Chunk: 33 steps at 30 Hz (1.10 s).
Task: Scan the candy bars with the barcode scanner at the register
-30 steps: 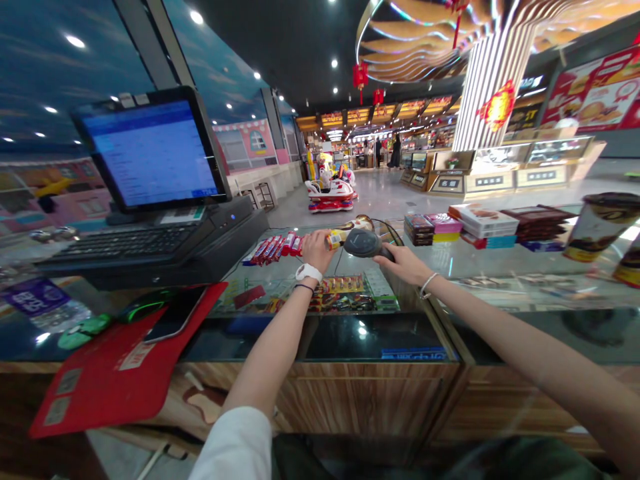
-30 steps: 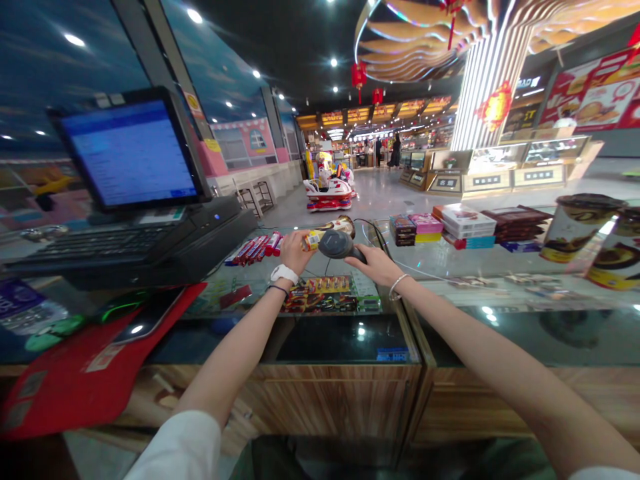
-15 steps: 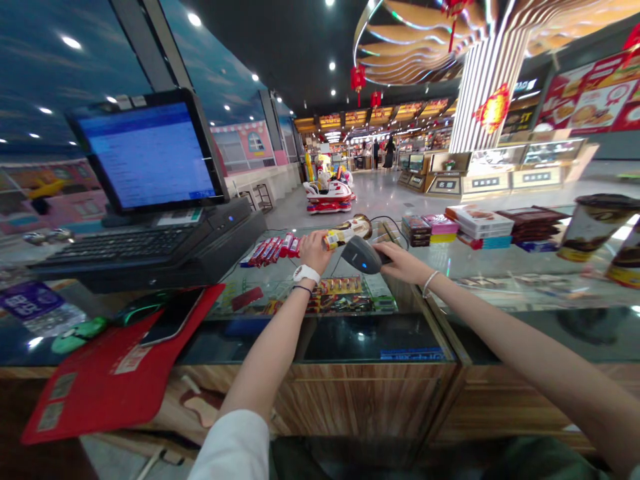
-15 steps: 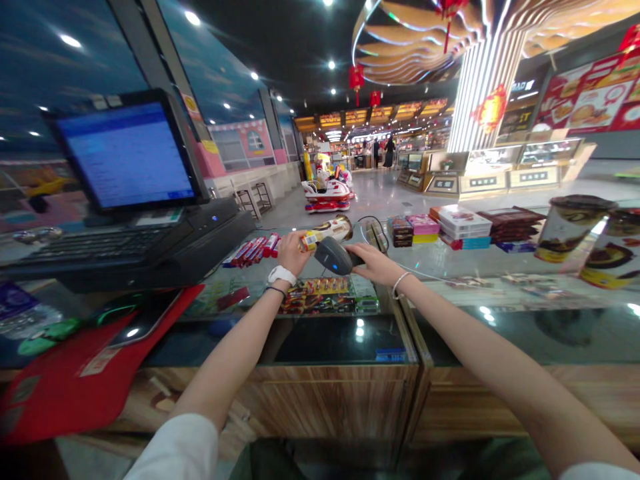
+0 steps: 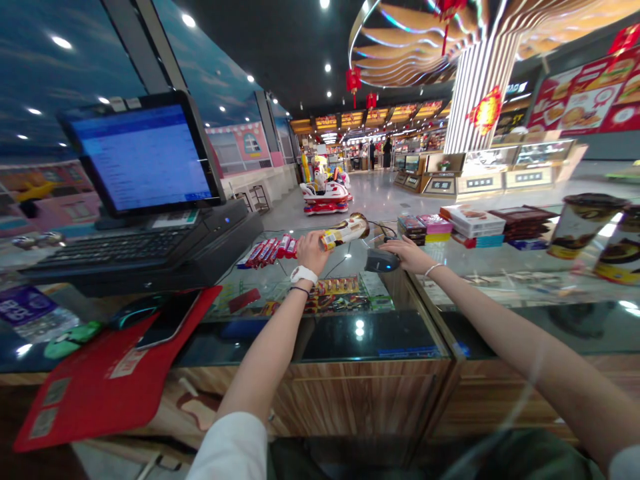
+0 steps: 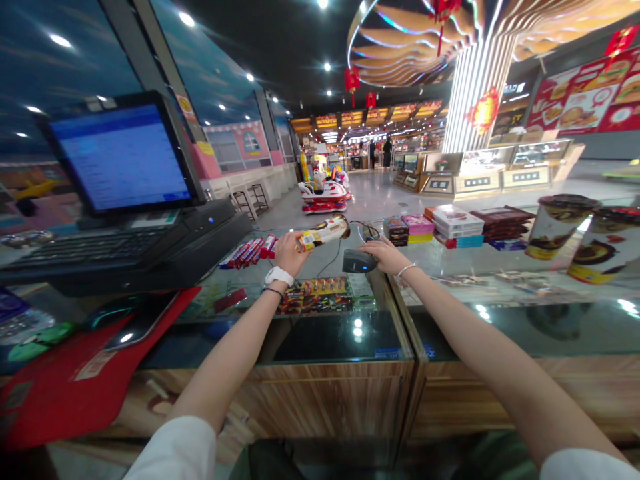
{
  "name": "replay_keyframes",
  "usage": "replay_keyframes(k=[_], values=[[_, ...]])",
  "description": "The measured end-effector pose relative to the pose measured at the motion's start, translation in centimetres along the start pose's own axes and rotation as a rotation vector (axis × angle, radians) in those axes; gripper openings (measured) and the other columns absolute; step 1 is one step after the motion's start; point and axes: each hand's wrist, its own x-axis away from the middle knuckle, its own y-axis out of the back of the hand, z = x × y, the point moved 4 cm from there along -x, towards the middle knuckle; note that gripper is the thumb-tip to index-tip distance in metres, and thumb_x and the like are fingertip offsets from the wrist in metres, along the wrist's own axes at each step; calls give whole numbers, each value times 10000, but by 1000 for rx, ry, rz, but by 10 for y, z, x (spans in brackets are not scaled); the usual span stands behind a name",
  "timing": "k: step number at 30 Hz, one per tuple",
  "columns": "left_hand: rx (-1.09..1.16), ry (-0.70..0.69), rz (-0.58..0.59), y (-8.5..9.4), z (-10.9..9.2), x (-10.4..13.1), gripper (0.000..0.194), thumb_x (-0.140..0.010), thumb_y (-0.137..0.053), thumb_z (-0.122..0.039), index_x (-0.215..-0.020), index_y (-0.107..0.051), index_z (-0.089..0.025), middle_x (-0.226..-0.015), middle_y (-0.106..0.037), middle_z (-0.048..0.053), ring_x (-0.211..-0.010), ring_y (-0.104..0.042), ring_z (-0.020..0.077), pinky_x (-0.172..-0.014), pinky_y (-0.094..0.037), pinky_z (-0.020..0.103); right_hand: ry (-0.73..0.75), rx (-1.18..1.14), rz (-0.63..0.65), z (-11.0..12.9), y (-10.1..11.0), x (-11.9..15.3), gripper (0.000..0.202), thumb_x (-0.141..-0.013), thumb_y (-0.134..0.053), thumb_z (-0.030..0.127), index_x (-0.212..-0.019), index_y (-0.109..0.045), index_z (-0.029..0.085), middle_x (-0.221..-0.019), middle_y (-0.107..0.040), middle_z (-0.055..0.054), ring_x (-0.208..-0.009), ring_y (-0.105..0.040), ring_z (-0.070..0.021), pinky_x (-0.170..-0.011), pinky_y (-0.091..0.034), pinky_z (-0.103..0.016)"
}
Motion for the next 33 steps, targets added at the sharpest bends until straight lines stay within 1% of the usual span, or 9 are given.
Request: replay_keyframes(k=[4,9,14,16,20,24,26,28,33], values=[[20,-11,-13,-1,-1,0,448,-716,-791,-177,-1123,-614,-239,-1198,-680,81,-1171,-589,311,-1077,-357,460,-13,-15,-3,-17,-2,3,705,-643,-507,-9,-1281,-649,255,-1348,-649,-78,-1320,-537,-313,-1137,-285,-639],[14,-22,-28,-2,0,-1,442,-711,-799,-191,-1111,-616,-236,-1180,-682,84,-1149,-597,316,-1078,-354,464,53,-180,-16,-23,-5,1,673,-617,-504,-24,-1210,-696,229,-1295,-685,-65,-1247,-610,-243,-1107,-431,-436],[8,-48,-41,-2,-2,0,433,-710,-803,-194,-1098,-616,-232,-1173,-683,87,-1125,-605,310,-1027,-395,443,-82,-289,-43,-27,-4,1,703,-574,-505,-45,-1188,-698,238,-1230,-718,-42,-1189,-647,-246,-1072,-476,-412],[19,-51,-51,-1,-3,0,442,-701,-812,-189,-1094,-615,-233,-1165,-686,85,-1126,-606,308,-1034,-395,447,-161,-319,-94,-28,0,0,679,-565,-507,-43,-1154,-704,231,-1162,-741,-48,-1113,-679,-248,-1031,-508,-418],[80,-42,-81,2,-10,0,470,-665,-843,-176,-1073,-614,-229,-1144,-692,85,-1125,-610,308,-1031,-417,461,-287,-456,-310,-23,10,-6,512,-598,-501,-2,-1024,-694,206,-1067,-741,-62,-1008,-694,-225,-961,-545,-433],[237,2,-122,1,-17,-1,516,-617,-870,-167,-1056,-604,-218,-1143,-688,81,-1112,-625,291,-1000,-468,451,-316,-620,-434,0,15,-13,342,-663,-539,81,-968,-635,202,-992,-718,-52,-895,-690,-195,-819,-589,-390],[370,42,-123,-2,-19,-1,522,-612,-868,-173,-1056,-597,-214,-1149,-684,74,-1092,-640,271,-974,-497,433,-279,-582,-499,13,18,-14,298,-695,-595,135,-981,-628,209,-989,-706,-48,-897,-675,-196,-853,-578,-407],[530,111,-99,-9,-21,0,522,-608,-867,-192,-1050,-588,-208,-1141,-684,68,-1048,-661,248,-934,-527,414,-277,-552,-517,21,18,-14,267,-717,-658,202,-982,-631,209,-985,-700,-55,-908,-671,-211,-894,-563,-441],[819,282,-65,-23,-22,2,517,-559,-885,-241,-973,-582,-176,-1052,-697,74,-974,-684,230,-895,-551,400,-383,-731,-488,17,8,-15,310,-731,-748,333,-989,-630,207,-993,-715,-71,-905,-696,-225,-942,-552,-489]])
